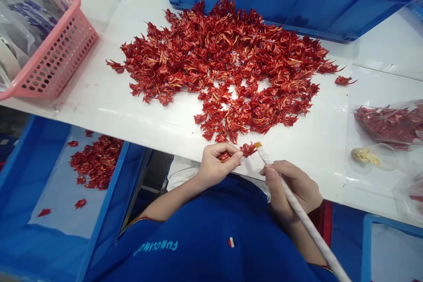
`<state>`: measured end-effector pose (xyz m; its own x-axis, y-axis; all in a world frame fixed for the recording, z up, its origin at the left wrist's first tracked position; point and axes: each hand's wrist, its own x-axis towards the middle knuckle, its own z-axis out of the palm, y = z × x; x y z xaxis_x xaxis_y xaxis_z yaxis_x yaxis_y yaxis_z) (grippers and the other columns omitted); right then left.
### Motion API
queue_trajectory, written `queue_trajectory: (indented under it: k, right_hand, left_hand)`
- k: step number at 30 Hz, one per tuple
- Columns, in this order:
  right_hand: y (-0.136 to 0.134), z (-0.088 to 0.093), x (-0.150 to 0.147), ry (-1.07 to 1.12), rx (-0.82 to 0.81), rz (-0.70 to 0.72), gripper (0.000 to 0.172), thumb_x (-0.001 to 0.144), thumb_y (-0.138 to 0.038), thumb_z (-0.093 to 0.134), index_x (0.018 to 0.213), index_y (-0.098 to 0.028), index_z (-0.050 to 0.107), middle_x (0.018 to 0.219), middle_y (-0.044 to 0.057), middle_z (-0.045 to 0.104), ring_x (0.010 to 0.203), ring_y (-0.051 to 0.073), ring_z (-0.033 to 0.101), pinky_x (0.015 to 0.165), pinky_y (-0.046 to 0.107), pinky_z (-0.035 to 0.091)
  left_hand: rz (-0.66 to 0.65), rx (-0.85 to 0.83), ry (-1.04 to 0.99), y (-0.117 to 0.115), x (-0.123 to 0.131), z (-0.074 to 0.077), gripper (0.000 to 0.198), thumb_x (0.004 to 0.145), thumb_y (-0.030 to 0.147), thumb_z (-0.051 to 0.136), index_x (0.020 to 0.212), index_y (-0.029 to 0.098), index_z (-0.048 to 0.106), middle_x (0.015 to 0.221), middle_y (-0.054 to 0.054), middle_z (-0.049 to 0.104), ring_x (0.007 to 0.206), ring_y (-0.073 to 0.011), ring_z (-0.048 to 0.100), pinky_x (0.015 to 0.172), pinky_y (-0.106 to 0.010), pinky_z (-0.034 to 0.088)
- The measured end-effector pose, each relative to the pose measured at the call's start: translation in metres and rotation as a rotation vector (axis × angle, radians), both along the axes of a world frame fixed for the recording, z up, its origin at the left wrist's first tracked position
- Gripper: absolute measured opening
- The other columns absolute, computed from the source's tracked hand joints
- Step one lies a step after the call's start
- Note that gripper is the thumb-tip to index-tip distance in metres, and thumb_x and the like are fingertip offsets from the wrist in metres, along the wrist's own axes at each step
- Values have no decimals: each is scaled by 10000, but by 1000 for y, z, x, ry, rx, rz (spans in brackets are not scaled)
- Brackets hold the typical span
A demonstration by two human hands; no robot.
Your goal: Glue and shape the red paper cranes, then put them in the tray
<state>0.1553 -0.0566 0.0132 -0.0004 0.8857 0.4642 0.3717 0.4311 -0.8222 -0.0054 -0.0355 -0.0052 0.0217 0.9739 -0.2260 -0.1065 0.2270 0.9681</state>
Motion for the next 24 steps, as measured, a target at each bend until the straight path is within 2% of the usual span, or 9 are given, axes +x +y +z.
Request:
queue_trajectory:
  k: [3,7,11,16,24]
  right_hand:
    - [-1,-3,-1,-48,50,-31,238,750,-52,673,936,-192,624,708,-2,653,450,101,551,414,235,466]
    - [4,-1,-4,-53,85,116,254,732,-5,639,876,-202,567,628,-43,565,439,88,502,405,220,424]
    - [10,4,-7,-122,136,156,260,727,18,629,854,-193,546,630,-38,551,473,86,515,429,206,430]
    - [11,10,-8,-234,98,172,243,748,1,604,774,-208,483,575,-60,513,458,77,486,421,186,401]
    - [7,10,-5,-247,61,154,238,744,-20,601,745,-214,463,555,-69,500,426,75,483,418,186,395]
  left_hand:
    - [11,12,46,-1,1,-2,347,713,449,758,584,143,656,502,-18,622,412,-80,476,403,-196,384]
    - [21,3,71,-2,2,-4,311,705,414,746,589,136,669,489,-15,603,428,-79,460,410,-193,365]
    - [21,10,60,-2,2,-4,256,702,357,736,586,140,665,497,-9,601,435,-77,454,417,-193,368]
    - [12,53,83,-3,2,-5,237,726,334,726,602,140,670,510,-12,610,439,-83,472,423,-194,372]
    - [10,51,106,-4,2,-5,276,735,379,737,611,138,686,521,-24,624,447,-92,498,435,-200,400]
